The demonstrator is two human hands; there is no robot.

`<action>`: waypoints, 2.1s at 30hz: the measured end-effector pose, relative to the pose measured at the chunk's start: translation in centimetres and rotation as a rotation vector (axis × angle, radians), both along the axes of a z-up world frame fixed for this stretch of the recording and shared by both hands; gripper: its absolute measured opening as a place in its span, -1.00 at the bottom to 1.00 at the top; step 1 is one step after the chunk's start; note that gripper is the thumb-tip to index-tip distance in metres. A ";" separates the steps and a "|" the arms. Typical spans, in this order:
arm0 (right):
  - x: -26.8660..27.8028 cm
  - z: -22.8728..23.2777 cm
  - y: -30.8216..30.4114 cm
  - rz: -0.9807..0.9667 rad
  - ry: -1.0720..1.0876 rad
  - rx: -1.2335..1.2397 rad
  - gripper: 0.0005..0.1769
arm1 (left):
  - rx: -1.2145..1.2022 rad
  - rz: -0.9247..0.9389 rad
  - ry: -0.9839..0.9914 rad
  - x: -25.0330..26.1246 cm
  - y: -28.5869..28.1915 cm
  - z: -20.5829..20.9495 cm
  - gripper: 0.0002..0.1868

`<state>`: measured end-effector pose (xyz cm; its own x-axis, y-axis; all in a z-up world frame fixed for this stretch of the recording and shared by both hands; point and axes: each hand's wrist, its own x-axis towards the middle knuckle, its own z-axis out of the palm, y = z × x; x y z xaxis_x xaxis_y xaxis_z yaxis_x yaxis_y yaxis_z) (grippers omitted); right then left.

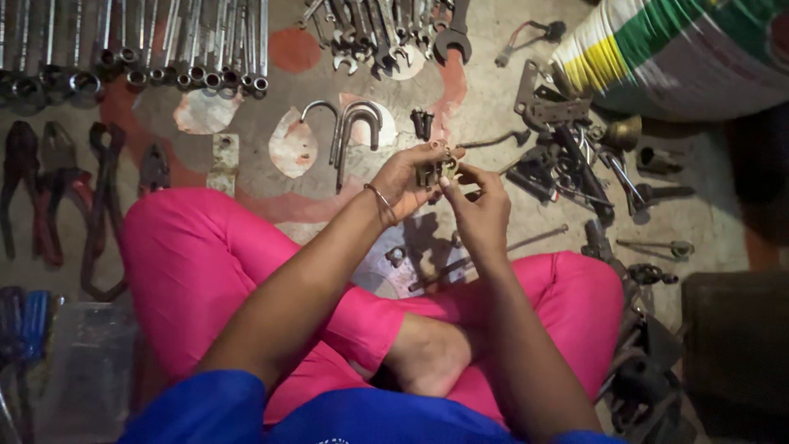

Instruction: The person sits on the floor and handles mechanical components by hand and using tools, including picking up a spark plug, sorting through small bolts and nuts in a plastic container, and using pliers and a screwdriver to manipulate metal parts.

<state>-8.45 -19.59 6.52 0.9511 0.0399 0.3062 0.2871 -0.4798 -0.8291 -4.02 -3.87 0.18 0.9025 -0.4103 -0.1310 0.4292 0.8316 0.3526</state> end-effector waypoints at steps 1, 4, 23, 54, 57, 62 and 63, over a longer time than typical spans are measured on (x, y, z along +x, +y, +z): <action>0.1 -0.5 -0.5 0.012 0.081 0.067 -0.67 | 0.081 -0.035 -0.032 -0.2 -0.2 -0.1 -0.69; 0.5 -1.5 -2.2 -0.089 0.430 0.232 -0.75 | 0.156 -0.123 -0.051 -1.0 -1.0 -0.1 -0.68; 3.1 -3.1 -4.7 0.136 0.553 0.485 -0.70 | 0.816 0.190 -0.167 0.1 -1.2 -2.2 -0.58; 2.5 -0.9 -3.9 0.198 0.297 0.363 -0.73 | 0.730 0.197 -0.378 -0.7 -0.7 -0.3 -0.72; 2.5 -0.8 -3.9 0.211 0.297 0.380 -0.72 | 0.732 0.205 -0.380 -0.7 -0.7 -0.2 -0.72; 2.4 -0.3 -3.7 0.234 0.294 0.415 -0.74 | 0.746 0.206 -0.368 -0.6 -0.5 0.0 -0.71; 2.4 -0.2 -3.6 0.230 0.299 0.421 -0.74 | 0.741 0.205 -0.365 -0.6 -0.6 0.1 -0.71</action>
